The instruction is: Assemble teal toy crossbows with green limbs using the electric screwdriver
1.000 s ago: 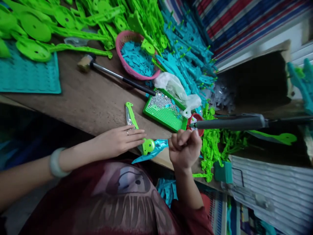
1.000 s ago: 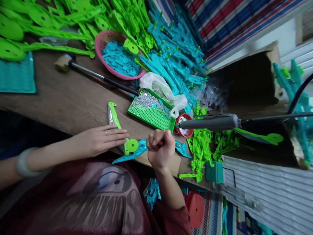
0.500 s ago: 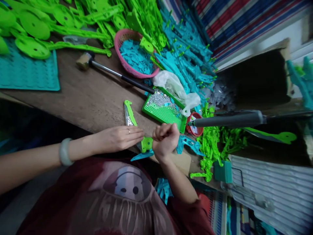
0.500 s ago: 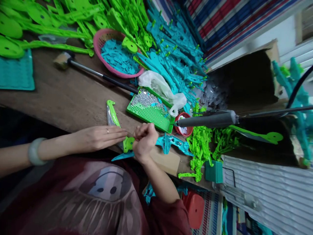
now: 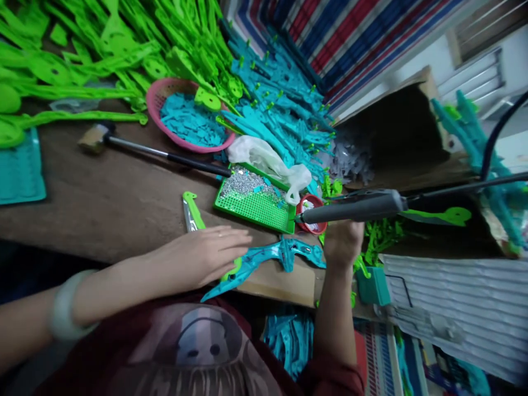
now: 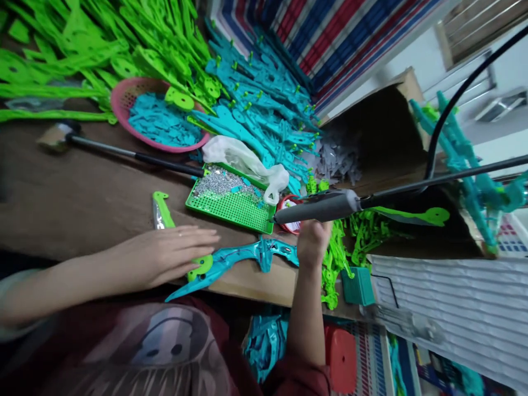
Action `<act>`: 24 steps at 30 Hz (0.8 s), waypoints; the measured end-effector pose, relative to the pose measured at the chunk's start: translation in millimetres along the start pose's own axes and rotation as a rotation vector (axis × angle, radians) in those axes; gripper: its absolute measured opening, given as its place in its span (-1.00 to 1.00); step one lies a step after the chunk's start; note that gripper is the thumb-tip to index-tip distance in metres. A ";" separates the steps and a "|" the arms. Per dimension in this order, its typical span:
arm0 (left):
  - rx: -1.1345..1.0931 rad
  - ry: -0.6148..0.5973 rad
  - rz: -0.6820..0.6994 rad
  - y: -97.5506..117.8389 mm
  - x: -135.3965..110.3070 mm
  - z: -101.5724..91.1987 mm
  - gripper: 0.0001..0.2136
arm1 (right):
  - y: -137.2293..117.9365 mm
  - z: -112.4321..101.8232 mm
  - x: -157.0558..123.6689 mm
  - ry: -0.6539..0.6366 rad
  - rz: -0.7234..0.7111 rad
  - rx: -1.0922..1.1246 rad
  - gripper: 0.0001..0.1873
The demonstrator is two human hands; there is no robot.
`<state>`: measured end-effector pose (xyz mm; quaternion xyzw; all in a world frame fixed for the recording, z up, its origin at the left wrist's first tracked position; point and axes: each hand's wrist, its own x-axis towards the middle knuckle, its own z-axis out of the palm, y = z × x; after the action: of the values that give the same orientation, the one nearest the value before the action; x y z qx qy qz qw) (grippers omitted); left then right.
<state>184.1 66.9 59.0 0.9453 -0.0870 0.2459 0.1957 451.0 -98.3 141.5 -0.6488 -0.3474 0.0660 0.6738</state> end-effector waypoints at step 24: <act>0.055 0.036 -0.005 21.0 -49.9 17.7 -0.69 | 80.2 164.0 7.3 -0.270 0.053 0.397 -0.65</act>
<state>143.2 43.9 26.7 0.9459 -0.0741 0.2648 0.1720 394.6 53.5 56.8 -0.4978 -0.3971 0.2368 0.7338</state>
